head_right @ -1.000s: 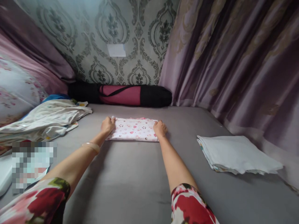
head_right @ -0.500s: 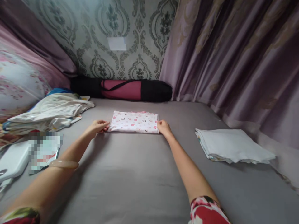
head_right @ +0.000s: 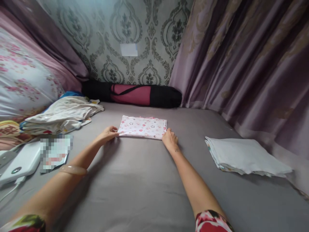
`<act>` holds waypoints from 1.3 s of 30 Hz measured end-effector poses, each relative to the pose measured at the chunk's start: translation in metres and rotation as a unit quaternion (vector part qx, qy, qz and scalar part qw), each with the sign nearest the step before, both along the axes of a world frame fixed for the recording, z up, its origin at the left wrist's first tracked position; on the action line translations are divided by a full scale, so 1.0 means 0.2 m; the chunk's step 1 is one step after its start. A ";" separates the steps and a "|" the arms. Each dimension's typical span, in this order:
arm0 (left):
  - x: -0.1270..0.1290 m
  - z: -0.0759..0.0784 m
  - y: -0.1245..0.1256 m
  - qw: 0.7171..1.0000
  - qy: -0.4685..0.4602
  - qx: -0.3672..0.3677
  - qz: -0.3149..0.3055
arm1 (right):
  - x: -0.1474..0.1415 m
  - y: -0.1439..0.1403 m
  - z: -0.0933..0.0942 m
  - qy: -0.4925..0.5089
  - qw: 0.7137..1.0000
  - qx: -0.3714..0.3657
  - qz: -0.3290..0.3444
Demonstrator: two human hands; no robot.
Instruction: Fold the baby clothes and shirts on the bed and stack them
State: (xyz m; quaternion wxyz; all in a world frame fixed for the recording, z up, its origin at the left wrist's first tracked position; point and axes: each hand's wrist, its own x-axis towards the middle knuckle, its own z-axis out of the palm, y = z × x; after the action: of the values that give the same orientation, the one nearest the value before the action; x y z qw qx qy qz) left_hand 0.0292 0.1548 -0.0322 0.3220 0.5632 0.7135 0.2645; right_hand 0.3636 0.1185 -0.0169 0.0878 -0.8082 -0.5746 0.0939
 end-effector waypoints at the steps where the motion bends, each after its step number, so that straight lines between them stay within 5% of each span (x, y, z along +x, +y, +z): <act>1: 0.00 0.01 0.00 0.999 0.023 0.026 0.005 | 0.00 0.01 0.01 -0.006 1.000 0.014 0.007; 4: 0.07 0.05 0.00 0.984 0.099 0.145 -0.020 | -0.08 0.07 0.02 -0.023 0.993 0.086 0.079; 6: 0.17 0.07 0.00 0.965 0.136 0.200 -0.096 | -0.18 0.12 0.01 -0.024 0.979 0.111 0.167; 11: 0.43 0.03 0.01 0.912 0.249 0.184 -0.269 | -0.41 0.18 -0.02 -0.022 0.945 0.082 0.316; 18: 0.48 -0.09 0.02 0.884 0.339 0.116 -0.301 | -0.37 0.18 -0.08 -0.024 0.951 0.020 0.307; 34: 0.48 -0.04 0.05 0.881 0.332 0.047 -0.334 | -0.37 0.24 -0.13 -0.033 0.953 -0.014 0.300; 39: 0.49 0.01 0.08 0.881 0.331 0.121 -0.317 | -0.37 0.30 -0.12 -0.036 0.952 0.008 0.304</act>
State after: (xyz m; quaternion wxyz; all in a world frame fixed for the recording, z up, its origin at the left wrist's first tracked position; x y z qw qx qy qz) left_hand 0.1278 0.1702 -0.0299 0.0633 0.8484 0.5247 0.0308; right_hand 0.2889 0.1785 -0.0405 0.0407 -0.5974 -0.7967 0.0826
